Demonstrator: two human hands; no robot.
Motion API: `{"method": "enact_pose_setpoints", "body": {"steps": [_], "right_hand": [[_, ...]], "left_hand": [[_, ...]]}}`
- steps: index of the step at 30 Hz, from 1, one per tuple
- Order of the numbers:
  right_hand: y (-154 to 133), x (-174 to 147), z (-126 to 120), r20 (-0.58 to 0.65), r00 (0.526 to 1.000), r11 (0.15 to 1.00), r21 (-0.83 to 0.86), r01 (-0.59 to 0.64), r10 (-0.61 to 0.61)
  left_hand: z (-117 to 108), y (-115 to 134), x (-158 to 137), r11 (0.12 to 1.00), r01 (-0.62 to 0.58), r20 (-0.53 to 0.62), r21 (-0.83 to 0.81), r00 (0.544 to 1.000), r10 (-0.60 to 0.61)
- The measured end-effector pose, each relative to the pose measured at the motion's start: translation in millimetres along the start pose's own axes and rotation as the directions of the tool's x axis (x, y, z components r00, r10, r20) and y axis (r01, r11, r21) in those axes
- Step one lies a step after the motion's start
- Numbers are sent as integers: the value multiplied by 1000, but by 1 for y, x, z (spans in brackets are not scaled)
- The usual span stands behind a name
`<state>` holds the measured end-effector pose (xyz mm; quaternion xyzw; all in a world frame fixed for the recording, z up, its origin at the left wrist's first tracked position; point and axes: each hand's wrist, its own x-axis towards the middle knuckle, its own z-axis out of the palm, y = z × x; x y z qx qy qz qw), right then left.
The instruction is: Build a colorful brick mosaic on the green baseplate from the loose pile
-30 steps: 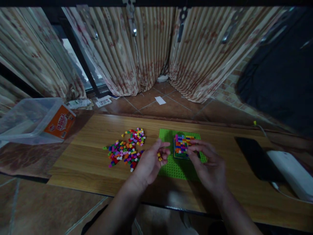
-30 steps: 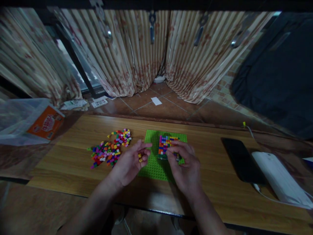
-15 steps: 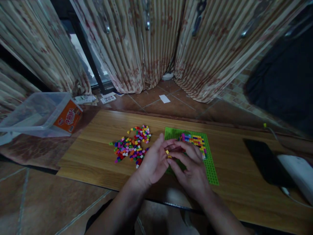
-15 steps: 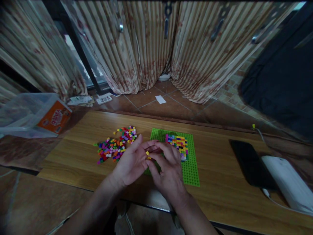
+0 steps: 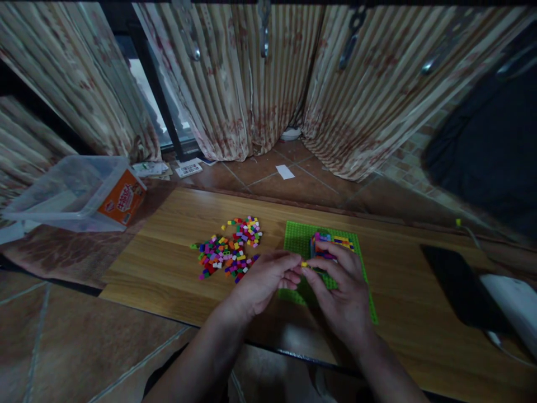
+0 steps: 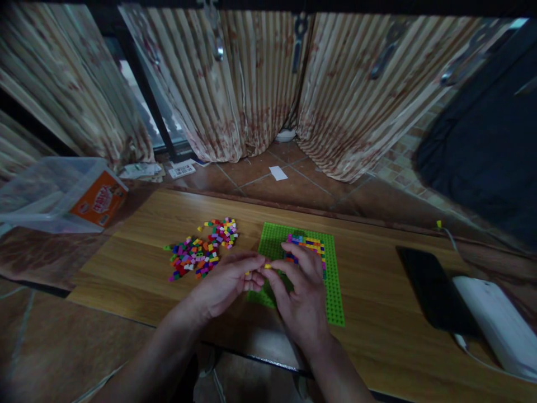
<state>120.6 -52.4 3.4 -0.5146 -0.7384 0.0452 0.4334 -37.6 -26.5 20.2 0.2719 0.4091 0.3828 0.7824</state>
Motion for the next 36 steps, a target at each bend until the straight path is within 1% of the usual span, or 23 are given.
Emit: {"method": "enact_pose_setpoints", "body": {"steps": [3,6,11,14,17,21,25,30,33,36], "right_hand": [[2,0,-1,2,1000,1000,-4,-21,21],[4,-1,-1,8,1000,1000,-3,-27,27],[5,-1,-3,30,1000,1000,26,-3,2],[9,-1,-7,58,998,999,53,1,-4],[18,-1,-14,53,999,999,51,-7,4],[34,-4,-21,38,997,998,19,-66,65],[41,-8,-21,64,994,996,12,-89,89],[39,-9,-18,55,986,987,20,-158,157],[39,-9,-17,39,975,975,44,-220,218],[40,-8,-17,39,968,966,63,-252,250]], "left_hand": [[0,-3,1,1000,-2,30,15,1000,1],[0,-4,2,999,-23,37,37,999,21],[1,-4,3,995,-38,47,94,998,33],[3,-4,3,990,-38,55,134,998,31],[5,-5,4,979,-60,47,195,998,52],[5,-7,6,932,-75,27,356,997,70],[5,-11,7,851,-127,65,509,992,109],[10,-12,5,809,-171,122,563,985,124],[13,-13,5,796,-166,114,583,986,122],[14,-16,7,787,-164,100,594,987,130]]}}
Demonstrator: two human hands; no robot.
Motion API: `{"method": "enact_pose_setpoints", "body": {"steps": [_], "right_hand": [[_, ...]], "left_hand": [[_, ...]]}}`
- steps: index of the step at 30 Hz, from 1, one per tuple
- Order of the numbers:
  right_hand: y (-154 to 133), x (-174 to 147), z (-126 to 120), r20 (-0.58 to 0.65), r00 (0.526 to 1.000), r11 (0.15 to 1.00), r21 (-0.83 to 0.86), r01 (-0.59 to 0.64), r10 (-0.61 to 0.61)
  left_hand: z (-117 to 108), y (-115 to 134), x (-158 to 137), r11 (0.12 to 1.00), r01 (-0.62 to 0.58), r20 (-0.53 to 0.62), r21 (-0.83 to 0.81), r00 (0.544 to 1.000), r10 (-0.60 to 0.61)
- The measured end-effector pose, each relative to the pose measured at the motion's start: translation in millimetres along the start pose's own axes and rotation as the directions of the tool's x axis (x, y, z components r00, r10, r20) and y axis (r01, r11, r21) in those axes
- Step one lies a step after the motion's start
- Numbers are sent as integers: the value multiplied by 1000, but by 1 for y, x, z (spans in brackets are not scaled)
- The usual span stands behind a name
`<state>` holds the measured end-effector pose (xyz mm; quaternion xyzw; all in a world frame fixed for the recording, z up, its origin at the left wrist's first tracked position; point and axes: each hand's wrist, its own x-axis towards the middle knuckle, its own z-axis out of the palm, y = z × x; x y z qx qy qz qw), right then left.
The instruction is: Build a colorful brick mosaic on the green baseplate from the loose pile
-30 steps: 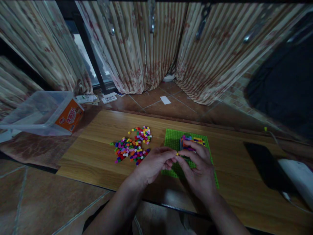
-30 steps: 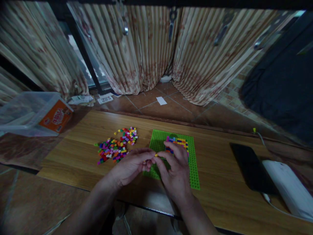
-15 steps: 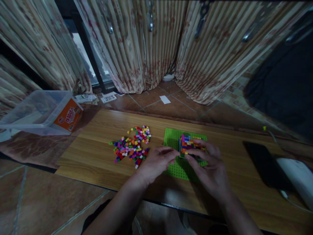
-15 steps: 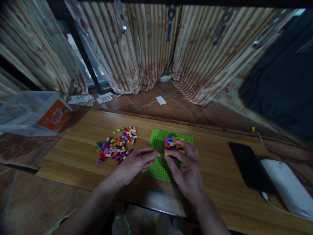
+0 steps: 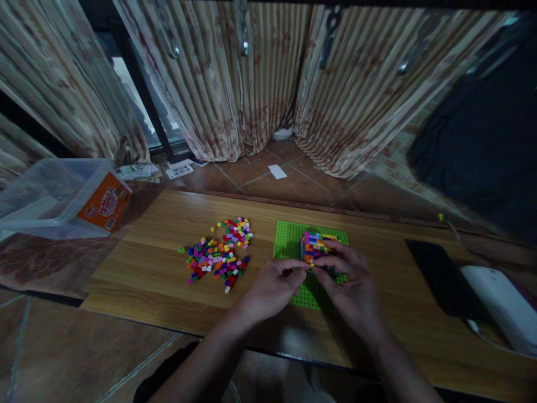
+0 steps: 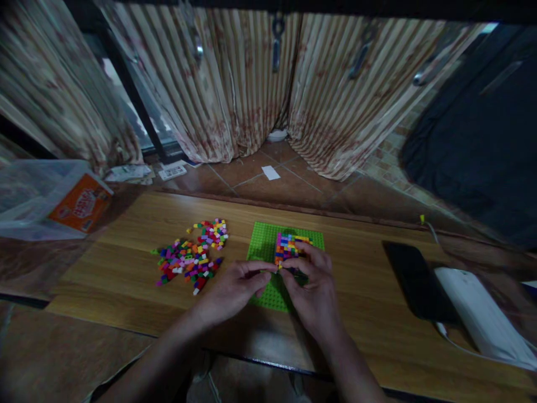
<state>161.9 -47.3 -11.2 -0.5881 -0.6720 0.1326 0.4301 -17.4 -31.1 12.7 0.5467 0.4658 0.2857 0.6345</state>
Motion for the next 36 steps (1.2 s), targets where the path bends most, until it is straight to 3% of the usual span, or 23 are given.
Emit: {"method": "enact_pose_setpoints", "body": {"steps": [7,13,31,36], "right_hand": [[-2,2,-1,-8,997,995,55,-80,80],[-3,3,4,-33,997,998,-11,-66,65],[-6,6,5,-51,993,994,39,-100,102],[-7,7,4,-44,995,996,28,-87,89]], "left_hand": [[1,-2,0,998,-23,-27,56,999,24],[2,2,-1,994,-38,-35,106,999,42],[2,2,-2,990,-67,-44,127,996,73],[0,3,-2,998,-45,-34,54,998,46]]}}
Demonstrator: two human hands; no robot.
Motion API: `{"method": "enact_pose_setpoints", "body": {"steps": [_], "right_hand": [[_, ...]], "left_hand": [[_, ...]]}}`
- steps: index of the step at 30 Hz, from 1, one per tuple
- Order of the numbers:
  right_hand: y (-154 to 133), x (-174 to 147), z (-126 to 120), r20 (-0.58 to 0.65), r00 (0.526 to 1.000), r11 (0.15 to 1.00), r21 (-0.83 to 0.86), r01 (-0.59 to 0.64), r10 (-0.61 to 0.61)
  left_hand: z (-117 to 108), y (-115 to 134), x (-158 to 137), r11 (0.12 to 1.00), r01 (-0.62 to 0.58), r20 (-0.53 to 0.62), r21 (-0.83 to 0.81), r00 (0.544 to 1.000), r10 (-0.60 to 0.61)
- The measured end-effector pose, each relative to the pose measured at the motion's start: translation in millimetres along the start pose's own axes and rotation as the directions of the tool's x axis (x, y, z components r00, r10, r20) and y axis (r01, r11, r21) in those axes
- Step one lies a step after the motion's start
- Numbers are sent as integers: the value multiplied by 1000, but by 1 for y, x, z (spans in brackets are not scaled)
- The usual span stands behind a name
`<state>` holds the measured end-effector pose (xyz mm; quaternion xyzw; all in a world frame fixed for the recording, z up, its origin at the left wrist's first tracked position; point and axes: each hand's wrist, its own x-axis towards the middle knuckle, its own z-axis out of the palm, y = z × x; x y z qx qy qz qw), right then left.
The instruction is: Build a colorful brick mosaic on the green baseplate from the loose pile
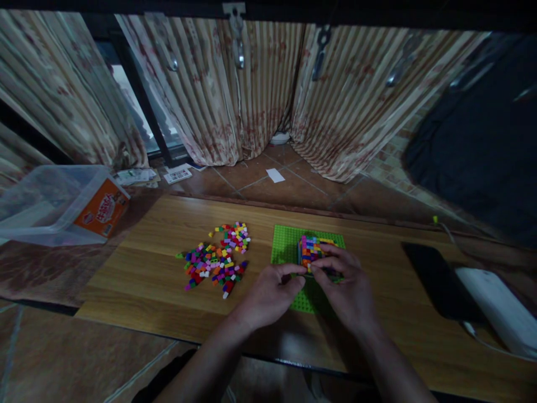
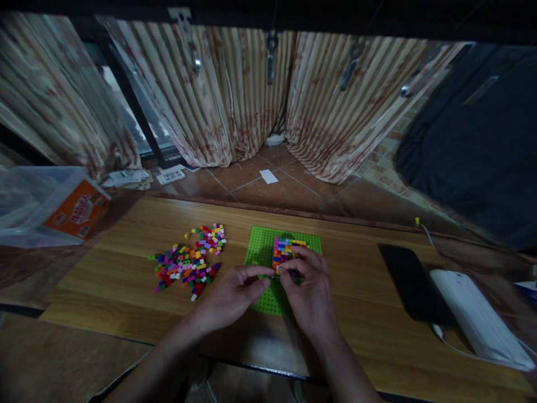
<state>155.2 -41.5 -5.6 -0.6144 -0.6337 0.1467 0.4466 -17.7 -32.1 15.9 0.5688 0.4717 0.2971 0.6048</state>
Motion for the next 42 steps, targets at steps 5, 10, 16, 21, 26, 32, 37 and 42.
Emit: {"method": "enact_pose_setpoints", "body": {"steps": [5,10,16,21,26,32,37,42], "right_hand": [[5,0,-2,20,998,998,-14,55,-54],[-1,-4,-4,-109,980,986,-1,167,-166],[-24,-12,5,27,923,923,-24,384,-384],[-34,-14,19,97,913,910,-88,405,-397],[-36,-16,29,87,911,904,-116,412,-404],[-40,-18,32,88,910,909,-64,412,-406],[-32,-14,25,50,947,944,-87,319,-316],[-24,-11,20,76,948,940,-131,316,-308]], "left_hand": [[-6,-1,2,938,101,-15,-333,994,-112],[-13,4,3,677,151,-33,-720,967,-252],[-11,8,3,524,204,87,-827,967,-239],[-9,5,1,521,162,90,-838,983,-160],[-10,6,-1,525,172,112,-834,983,-144],[-7,4,-1,540,144,95,-829,988,-118],[-6,-2,1,840,26,-115,-541,988,-105],[-9,-4,2,987,15,-165,-159,985,-41]]}}
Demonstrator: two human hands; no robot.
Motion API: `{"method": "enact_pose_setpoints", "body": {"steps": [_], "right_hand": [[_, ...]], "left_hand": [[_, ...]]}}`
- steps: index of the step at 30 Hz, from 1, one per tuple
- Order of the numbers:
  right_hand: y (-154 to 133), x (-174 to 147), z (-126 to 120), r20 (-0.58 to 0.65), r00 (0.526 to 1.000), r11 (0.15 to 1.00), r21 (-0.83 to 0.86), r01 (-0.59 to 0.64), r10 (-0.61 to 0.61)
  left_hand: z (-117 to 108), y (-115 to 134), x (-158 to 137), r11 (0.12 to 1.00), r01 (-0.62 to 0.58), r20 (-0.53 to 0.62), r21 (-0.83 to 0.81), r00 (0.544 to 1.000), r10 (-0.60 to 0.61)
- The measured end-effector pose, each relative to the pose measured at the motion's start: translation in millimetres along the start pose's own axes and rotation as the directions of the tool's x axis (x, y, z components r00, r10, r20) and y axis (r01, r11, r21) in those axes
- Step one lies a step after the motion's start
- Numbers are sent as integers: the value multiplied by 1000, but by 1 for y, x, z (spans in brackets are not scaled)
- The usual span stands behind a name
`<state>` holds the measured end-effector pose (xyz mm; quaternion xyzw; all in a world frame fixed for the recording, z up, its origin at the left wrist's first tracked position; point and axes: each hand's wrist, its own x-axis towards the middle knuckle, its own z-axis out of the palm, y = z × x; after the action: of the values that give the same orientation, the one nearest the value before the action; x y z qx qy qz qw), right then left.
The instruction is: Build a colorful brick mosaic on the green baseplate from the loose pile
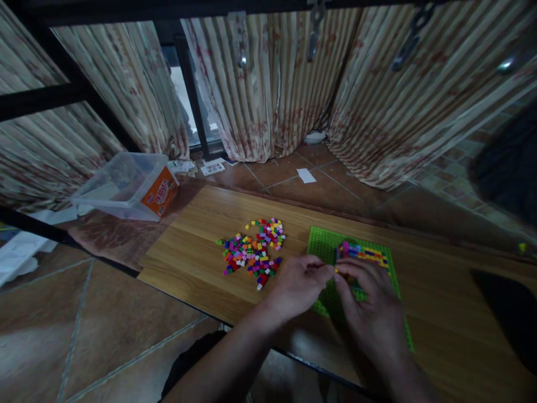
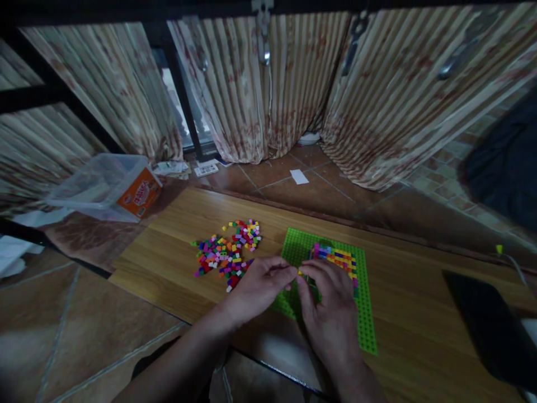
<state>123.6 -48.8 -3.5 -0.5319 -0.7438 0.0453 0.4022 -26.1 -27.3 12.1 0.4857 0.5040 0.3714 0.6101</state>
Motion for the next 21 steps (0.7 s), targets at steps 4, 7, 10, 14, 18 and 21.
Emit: {"method": "enact_pose_setpoints", "body": {"steps": [4,7,10,14,18,21], "right_hand": [[2,-1,-1,15,999,999,-5,34,-34],[3,-2,-2,13,1000,1000,23,11,-11],[5,-5,-3,21,999,997,66,-45,44],[8,-7,-3,20,996,982,162,-93,91],[8,-6,-6,28,990,969,200,-143,140],[8,-3,-9,40,988,970,189,-156,151]], "left_hand": [[1,2,-1,998,26,25,-60,999,-25],[2,3,-1,989,55,59,-137,997,-48],[1,4,-1,975,108,84,-193,992,-93],[0,7,-1,964,145,126,-224,985,-119],[1,8,-1,957,151,132,-249,984,-121],[1,6,-1,955,145,142,-260,984,-111]]}}
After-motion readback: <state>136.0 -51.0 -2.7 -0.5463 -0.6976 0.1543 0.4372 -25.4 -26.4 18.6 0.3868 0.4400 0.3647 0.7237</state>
